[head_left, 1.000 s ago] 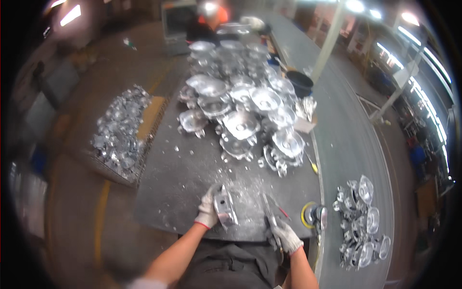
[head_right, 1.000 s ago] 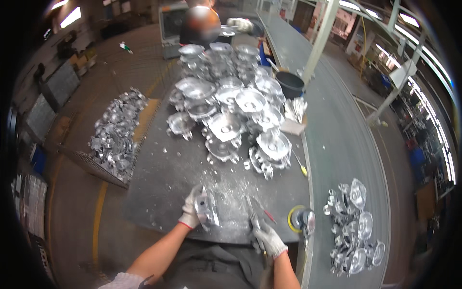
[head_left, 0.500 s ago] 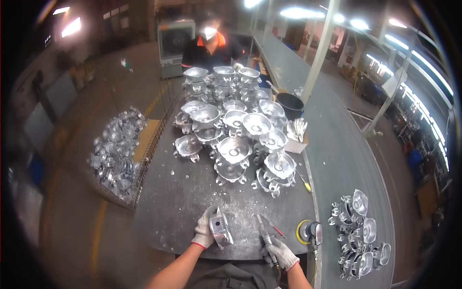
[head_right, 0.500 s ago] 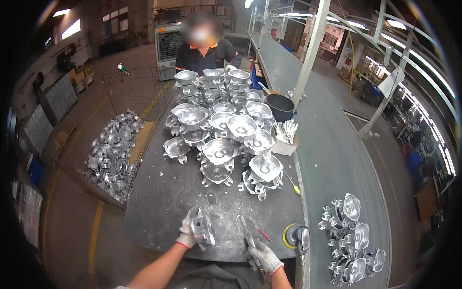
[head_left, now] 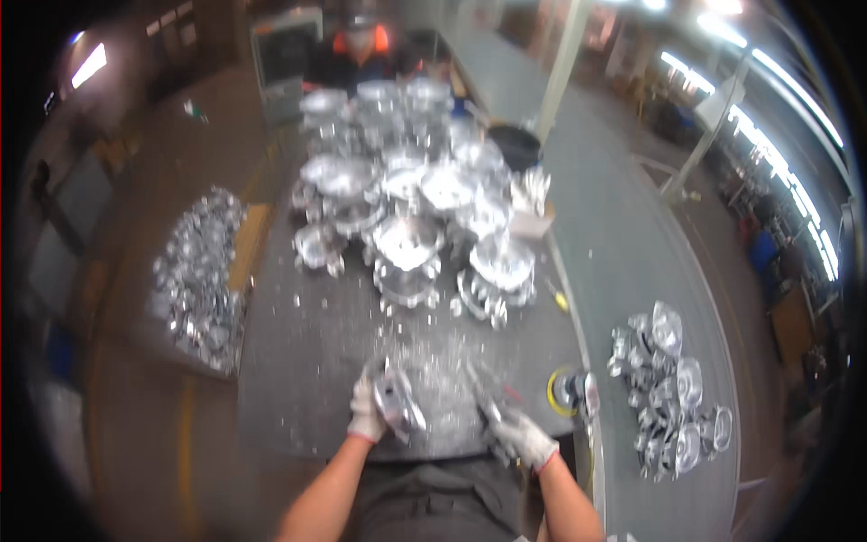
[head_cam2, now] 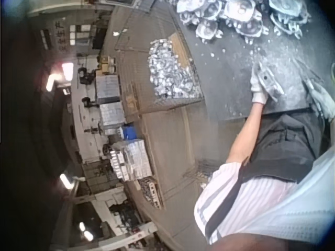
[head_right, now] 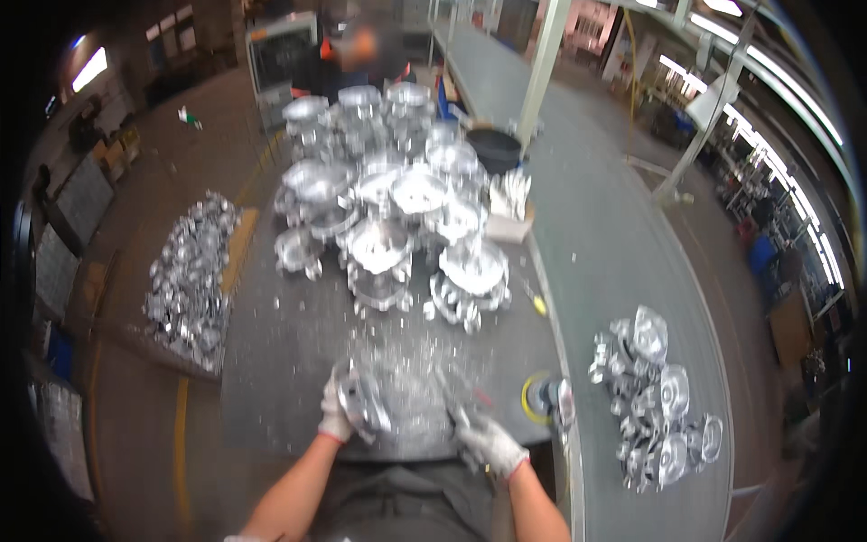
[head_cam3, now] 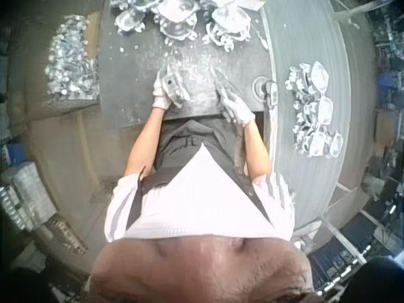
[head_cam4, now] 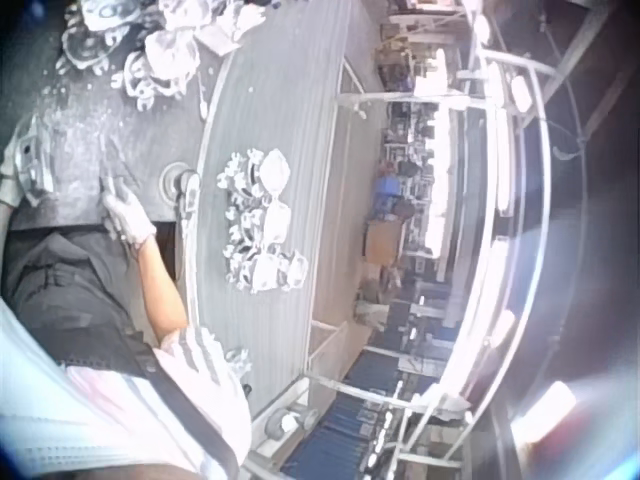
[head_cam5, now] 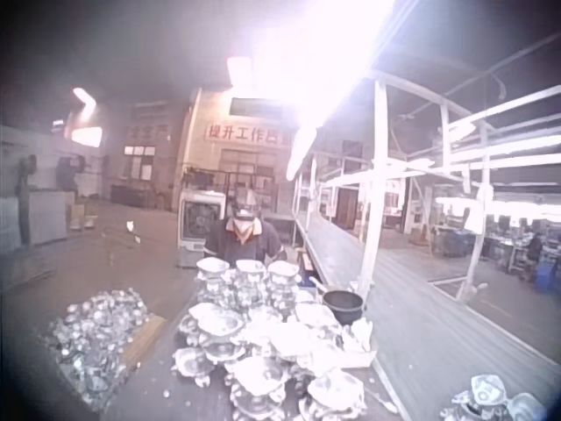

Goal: The recorder marks metal part castings with a pen, uses an orbital sander to smooth surfaces, and uses a pneumatic scraper to deburr edges.

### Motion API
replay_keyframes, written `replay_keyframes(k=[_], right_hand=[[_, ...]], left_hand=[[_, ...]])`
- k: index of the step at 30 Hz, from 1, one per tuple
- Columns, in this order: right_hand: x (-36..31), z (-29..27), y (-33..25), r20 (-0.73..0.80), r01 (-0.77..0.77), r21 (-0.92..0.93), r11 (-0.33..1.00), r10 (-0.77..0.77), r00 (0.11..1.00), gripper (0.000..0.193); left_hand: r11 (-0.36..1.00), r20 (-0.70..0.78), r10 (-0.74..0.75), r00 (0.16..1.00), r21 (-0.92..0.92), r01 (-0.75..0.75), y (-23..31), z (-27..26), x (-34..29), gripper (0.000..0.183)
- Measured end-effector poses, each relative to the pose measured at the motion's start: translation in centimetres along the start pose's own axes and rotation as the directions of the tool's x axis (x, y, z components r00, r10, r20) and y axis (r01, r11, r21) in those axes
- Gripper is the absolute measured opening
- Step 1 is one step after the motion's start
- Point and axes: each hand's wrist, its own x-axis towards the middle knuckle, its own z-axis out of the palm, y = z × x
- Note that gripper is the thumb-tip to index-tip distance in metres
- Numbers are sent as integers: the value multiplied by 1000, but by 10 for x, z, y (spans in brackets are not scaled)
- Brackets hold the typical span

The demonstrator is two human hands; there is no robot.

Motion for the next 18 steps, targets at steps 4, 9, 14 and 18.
replay_keyframes(k=[4, 9, 14, 18], right_hand=[[-1, 9, -8, 7, -6, 45, 999, 6, 1000, 42], [4, 7, -10, -10, -29, 55, 998, 30, 1000, 38], [-5, 10, -11, 26, -9, 17, 1000, 8, 1000, 42], [3, 6, -10, 2, -47, 25, 999, 47, 999, 49]], left_hand=[[971, -60, 22, 998, -238, -36, -43, 9, 2, 86], [876, 23, -304, 952, -387, 289, -9, 11, 11, 87], [985, -12, 91, 996, -149, -91, -11, -2, 0, 89], [998, -18, 4, 1000, -64, -5, -9, 4, 9, 83]])
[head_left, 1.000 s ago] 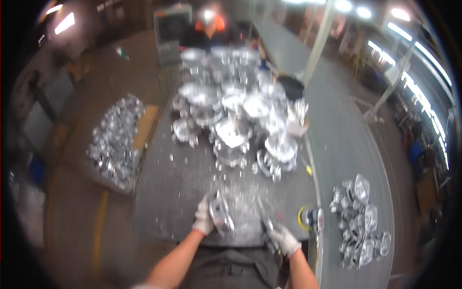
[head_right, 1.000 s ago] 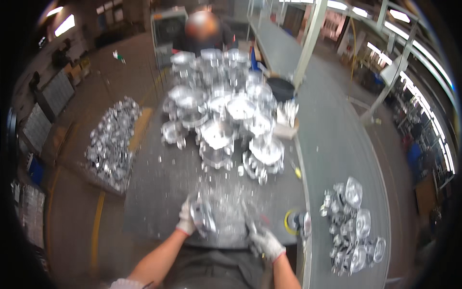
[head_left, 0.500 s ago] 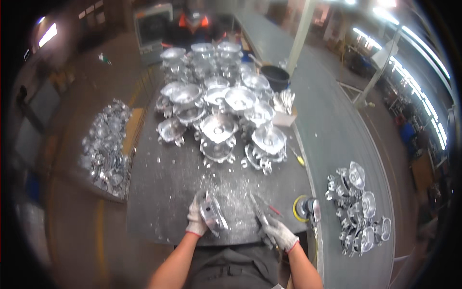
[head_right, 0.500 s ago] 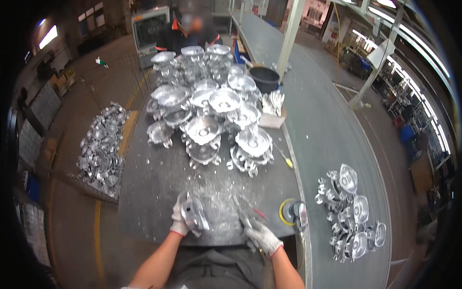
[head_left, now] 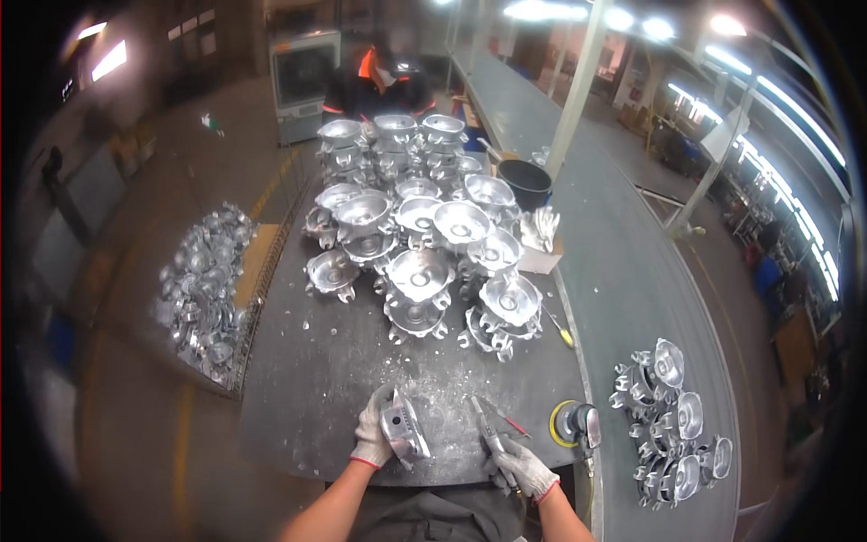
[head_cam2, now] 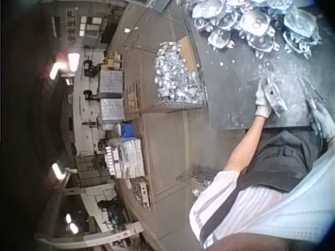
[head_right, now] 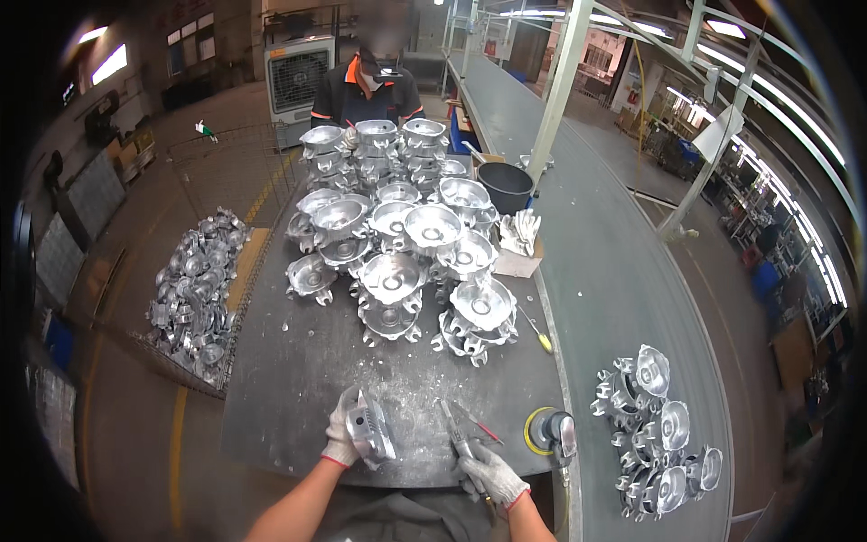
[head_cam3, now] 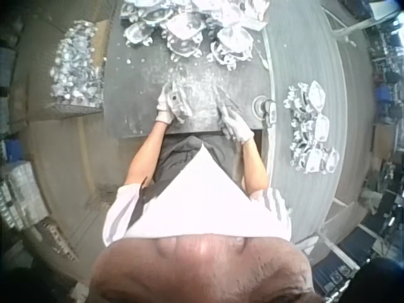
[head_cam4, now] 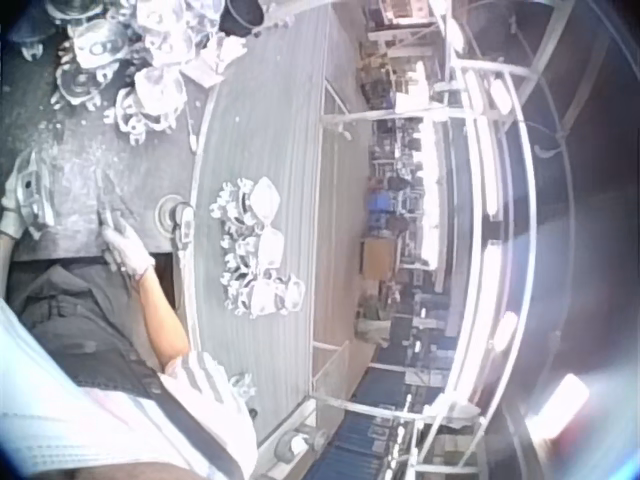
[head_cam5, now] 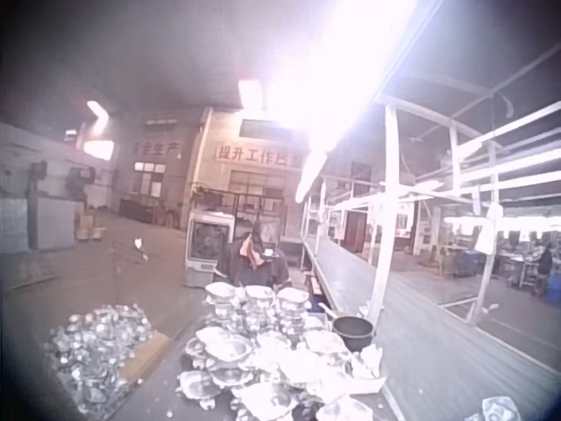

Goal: The recorder marks metal part castings with a pen, uses an orbital sander to smooth surfaces, and uses a pneumatic scraper to deburr edges.

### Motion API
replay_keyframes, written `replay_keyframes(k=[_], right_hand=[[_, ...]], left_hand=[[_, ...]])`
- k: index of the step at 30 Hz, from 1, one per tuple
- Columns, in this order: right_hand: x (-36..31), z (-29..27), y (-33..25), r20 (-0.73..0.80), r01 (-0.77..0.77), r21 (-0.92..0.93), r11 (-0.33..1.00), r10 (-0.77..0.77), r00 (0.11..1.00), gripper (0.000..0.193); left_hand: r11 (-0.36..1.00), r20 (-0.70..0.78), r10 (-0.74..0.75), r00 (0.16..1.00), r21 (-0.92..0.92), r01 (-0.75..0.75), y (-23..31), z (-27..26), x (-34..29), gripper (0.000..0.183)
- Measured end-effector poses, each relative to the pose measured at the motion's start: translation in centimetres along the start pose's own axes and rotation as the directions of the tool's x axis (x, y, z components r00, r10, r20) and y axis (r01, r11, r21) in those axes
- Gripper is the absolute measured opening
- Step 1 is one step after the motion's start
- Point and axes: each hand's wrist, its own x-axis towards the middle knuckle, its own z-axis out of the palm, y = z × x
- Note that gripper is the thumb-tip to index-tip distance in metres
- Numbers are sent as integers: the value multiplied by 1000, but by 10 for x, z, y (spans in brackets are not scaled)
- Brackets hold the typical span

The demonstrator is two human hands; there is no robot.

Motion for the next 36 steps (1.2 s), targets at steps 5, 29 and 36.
replay_keyframes(k=[5, 29, 36], right_hand=[[4, 0, -15, -28, 67, -29, 997, -68, 997, 38], [-45, 45, 1, -250, -67, -710, 701, -161, 955, 76], [-55, 39, 21, -306, 137, -760, 635, -536, 787, 65]], left_hand=[[987, 24, 60, 998, 145, -63, 19, -10, 0, 84], [926, 84, 139, 987, 341, -160, 36, -53, 10, 38], [991, 53, -8, 999, 132, 1, 54, -30, 7, 46]])
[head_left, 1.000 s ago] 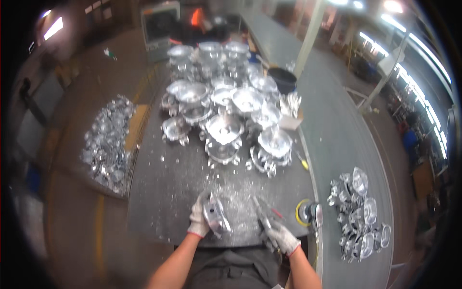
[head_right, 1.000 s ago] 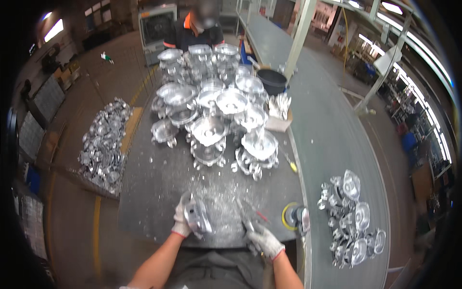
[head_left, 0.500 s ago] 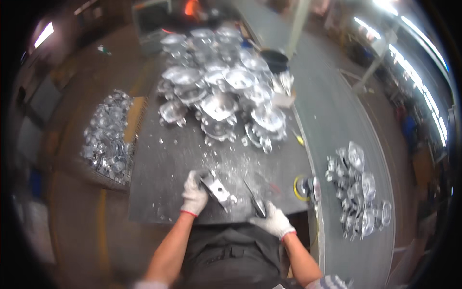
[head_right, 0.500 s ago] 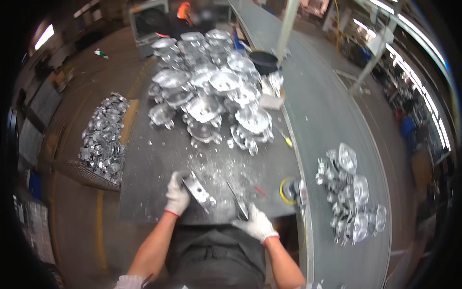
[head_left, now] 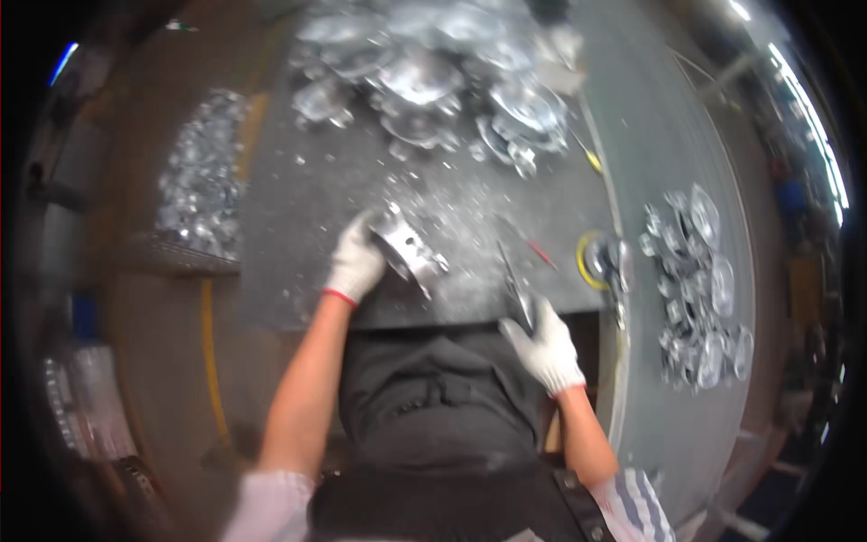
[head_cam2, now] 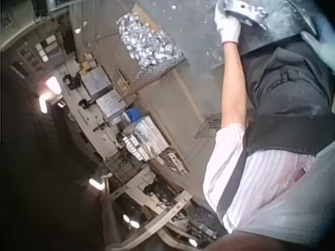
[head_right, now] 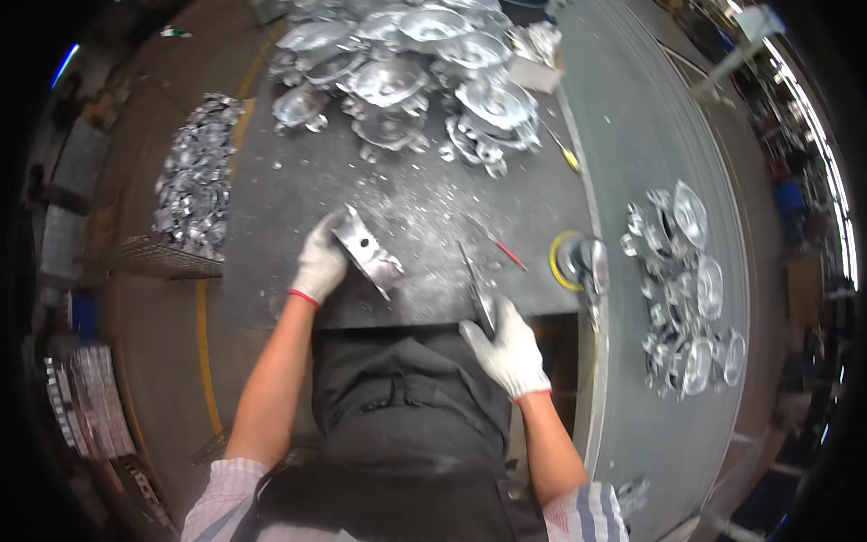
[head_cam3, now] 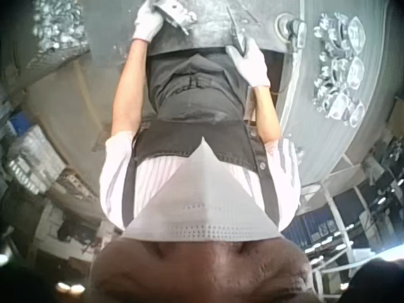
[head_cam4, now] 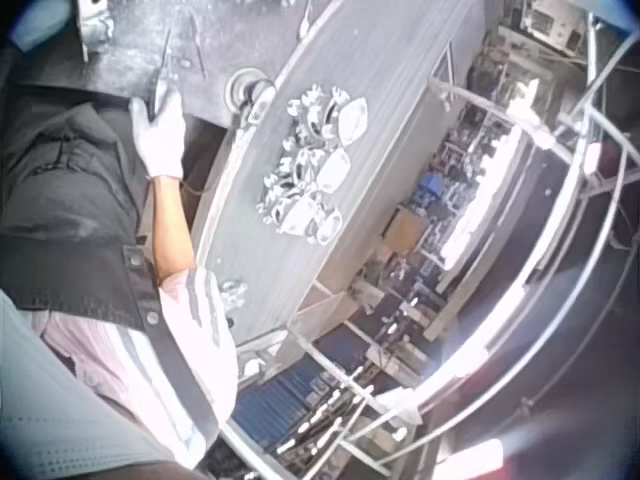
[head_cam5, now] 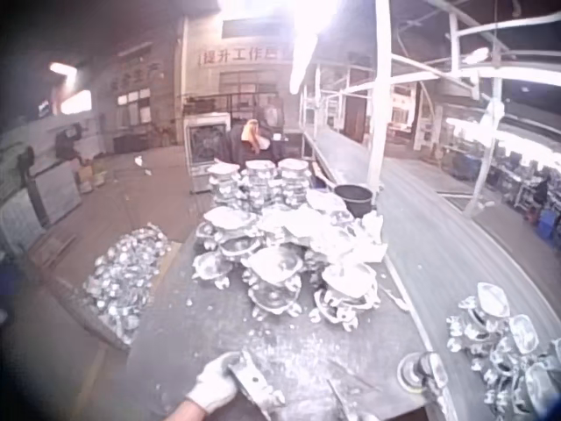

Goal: The recorder marks metal part castings with a pen, uses an orbital sander to smooth surfaces, and uses a pneumatic scraper to deburr edges.

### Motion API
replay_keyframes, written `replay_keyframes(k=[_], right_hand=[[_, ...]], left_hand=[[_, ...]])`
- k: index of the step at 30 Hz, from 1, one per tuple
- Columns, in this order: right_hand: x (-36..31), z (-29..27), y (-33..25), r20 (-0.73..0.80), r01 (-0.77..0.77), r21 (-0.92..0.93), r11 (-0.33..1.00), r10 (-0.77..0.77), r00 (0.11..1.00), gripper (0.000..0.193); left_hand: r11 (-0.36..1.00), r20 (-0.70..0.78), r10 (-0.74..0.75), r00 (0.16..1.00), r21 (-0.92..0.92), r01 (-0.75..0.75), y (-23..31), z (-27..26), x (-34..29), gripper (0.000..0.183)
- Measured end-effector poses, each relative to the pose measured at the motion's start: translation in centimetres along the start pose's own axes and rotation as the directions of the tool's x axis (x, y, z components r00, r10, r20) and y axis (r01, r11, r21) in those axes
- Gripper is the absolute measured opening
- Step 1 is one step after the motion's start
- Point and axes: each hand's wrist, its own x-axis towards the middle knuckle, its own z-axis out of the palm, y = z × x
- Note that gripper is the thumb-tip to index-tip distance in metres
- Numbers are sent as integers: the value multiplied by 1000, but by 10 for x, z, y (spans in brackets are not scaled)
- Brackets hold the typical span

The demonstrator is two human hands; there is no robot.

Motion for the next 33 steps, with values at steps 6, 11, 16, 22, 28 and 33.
replay_keyframes(k=[6, 11, 16, 22, 28, 33], right_hand=[[-13, -12, -55, 205, -61, 20, 998, 55, 977, 59], [-26, 7, -62, 274, -13, 61, 998, -5, 962, 53], [-20, 28, -59, 236, 59, 83, 995, -77, 969, 51], [-13, 34, -67, 254, 3, 47, 999, -15, 967, 51], [-15, 41, -72, 320, 9, 26, 1000, -17, 947, 50], [-17, 50, -66, 291, 55, 77, 995, -76, 954, 49]], left_hand=[[992, 48, -125, 991, 33, 123, -9, -3, -4, 43], [994, 51, -95, 994, -43, 98, -8, -2, -6, 43], [994, 19, -103, 995, 25, 102, -6, -6, -4, 45], [988, 36, -155, 987, 25, 155, 9, -9, -5, 46], [990, 15, -143, 990, -6, 143, 3, -5, -5, 45], [987, 2, -149, 989, -64, 149, -8, -4, -4, 45]])
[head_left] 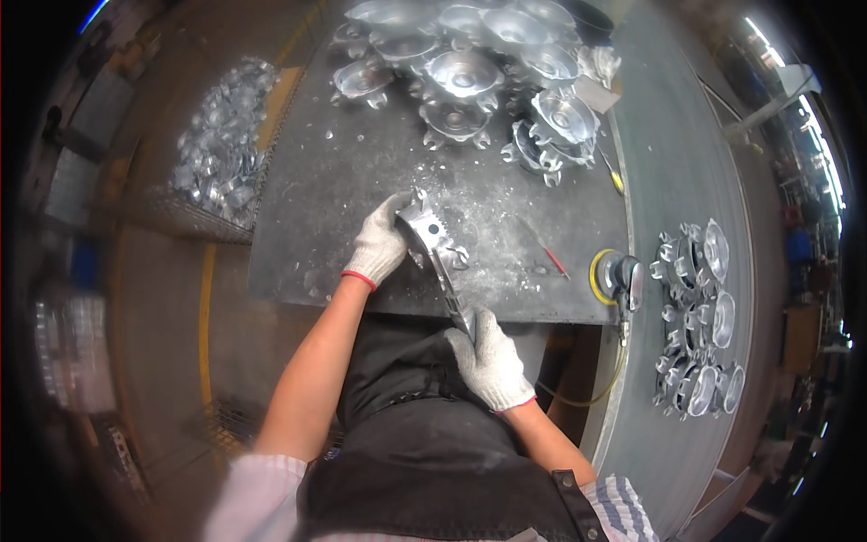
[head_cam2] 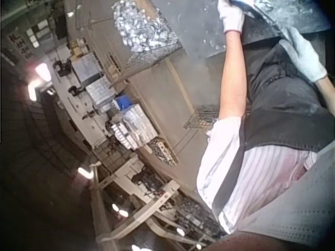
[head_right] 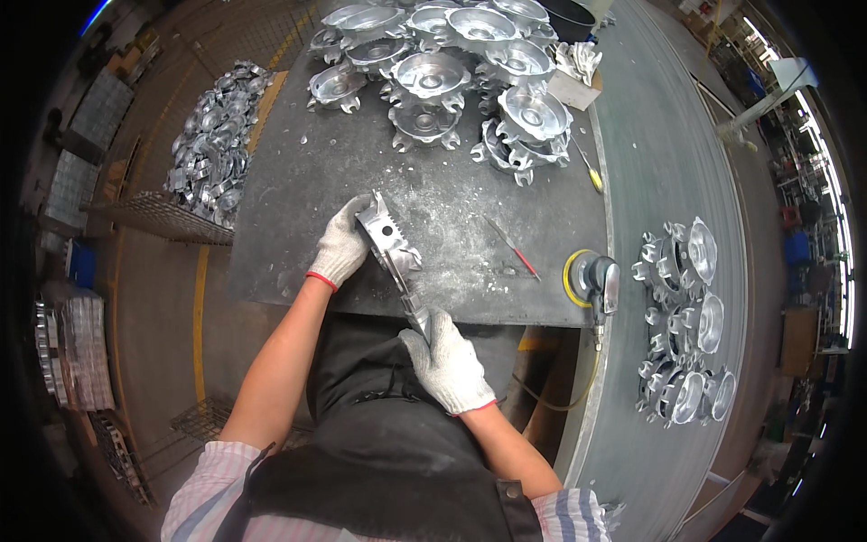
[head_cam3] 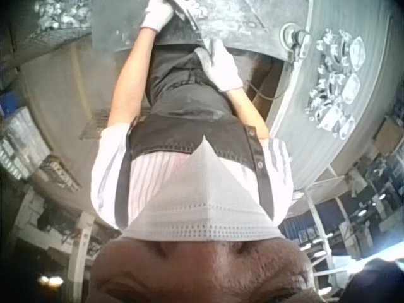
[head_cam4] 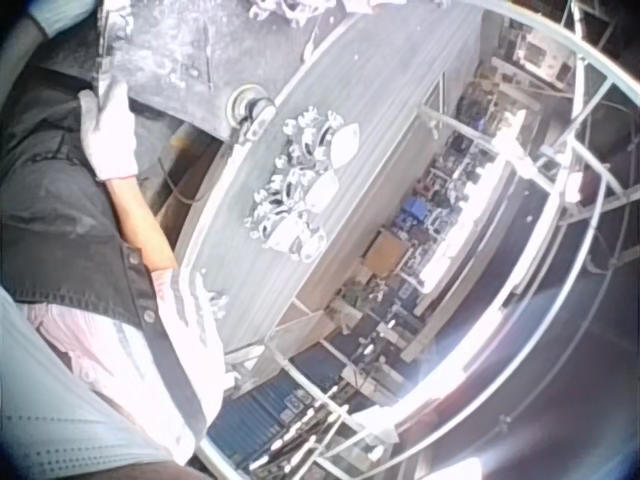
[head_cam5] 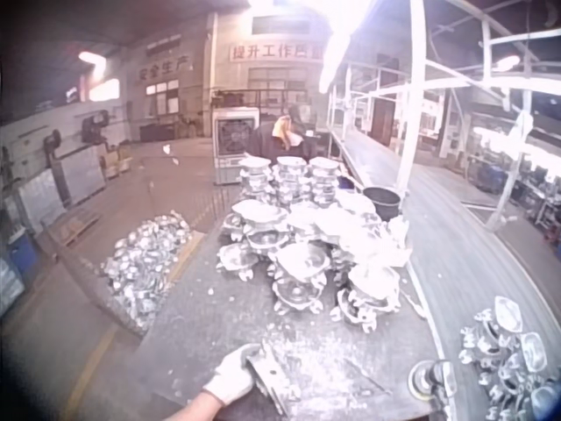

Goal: The recorder marks metal part castings with a pen, uses an orbital sander to smooth surfaces, and uses a pneumatic scraper to deburr edges.

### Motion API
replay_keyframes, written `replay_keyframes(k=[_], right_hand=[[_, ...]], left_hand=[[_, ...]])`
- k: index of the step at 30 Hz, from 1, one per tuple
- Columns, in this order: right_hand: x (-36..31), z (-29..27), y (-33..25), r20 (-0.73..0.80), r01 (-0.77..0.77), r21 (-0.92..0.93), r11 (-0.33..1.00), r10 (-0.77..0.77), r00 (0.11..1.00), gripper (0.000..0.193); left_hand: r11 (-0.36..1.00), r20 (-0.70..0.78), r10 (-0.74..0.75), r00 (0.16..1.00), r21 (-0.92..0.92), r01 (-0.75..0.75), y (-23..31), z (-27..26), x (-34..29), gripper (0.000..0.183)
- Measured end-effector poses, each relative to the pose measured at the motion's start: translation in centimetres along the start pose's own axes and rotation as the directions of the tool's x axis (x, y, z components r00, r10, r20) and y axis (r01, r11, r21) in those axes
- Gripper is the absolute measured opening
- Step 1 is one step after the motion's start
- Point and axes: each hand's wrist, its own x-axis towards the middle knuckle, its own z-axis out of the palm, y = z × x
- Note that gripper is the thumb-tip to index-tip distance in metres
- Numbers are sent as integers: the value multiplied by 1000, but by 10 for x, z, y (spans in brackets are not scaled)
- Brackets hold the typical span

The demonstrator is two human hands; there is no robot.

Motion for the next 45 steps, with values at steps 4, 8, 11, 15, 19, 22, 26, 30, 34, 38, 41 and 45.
replay_keyframes(k=[4, 8, 11, 15, 19, 22, 26, 30, 34, 38, 41, 45], right_hand=[[4, 0, 0, -57, -30, -10, 1000, 29, 998, 52], [2, -1, 5, -108, -30, 0, 1000, 30, 994, 55], [-4, -10, -1, -97, -9, 28, 1000, 12, 995, 56], [-8, -15, 0, -96, 10, -5, 1000, -11, 995, 56], [-4, -14, 3, -61, -13, -42, 999, 10, 998, 54], [0, -14, 0, -41, -37, -55, 998, 35, 999, 53], [2, -8, 0, -14, -41, -82, 996, 39, 999, 52], [1, -2, -1, -16, 30, -49, 998, -30, 999, 49], [0, -3, 3, -19, 89, 22, 996, -89, 996, 42], [2, 0, 9, -20, 109, 40, 993, -108, 994, 39], [5, 0, 9, -21, 110, 13, 994, -110, 994, 40], [5, -2, 1, -80, 41, 35, 999, -38, 996, 41]], left_hand=[[1000, 19, 2, 1000, -5, -2, 5, 0, -1, 46], [999, 44, -38, 998, -8, 39, 15, -2, -4, 48], [996, 36, 41, 999, 74, -43, 12, -6, -4, 50], [997, 27, 51, 998, 63, -53, 7, -6, -4, 49], [995, 14, 48, 999, 91, -49, 8, -3, -3, 49], [997, 24, -18, 1000, 81, 16, 9, -2, -2, 47], [997, -9, 56, 998, 55, -55, 2, 2, -1, 44], [994, -26, 64, 998, 95, -61, -1, 2, 1, 44], [995, -17, 52, 999, 80, -50, -1, 2, 1, 45], [998, -23, 54, 998, 39, -53, -5, 1, 2, 47], [997, -11, 59, 998, 56, -59, 3, 0, -3, 50], [999, -16, 17, 1000, 47, -16, 2, 0, -2, 52]])
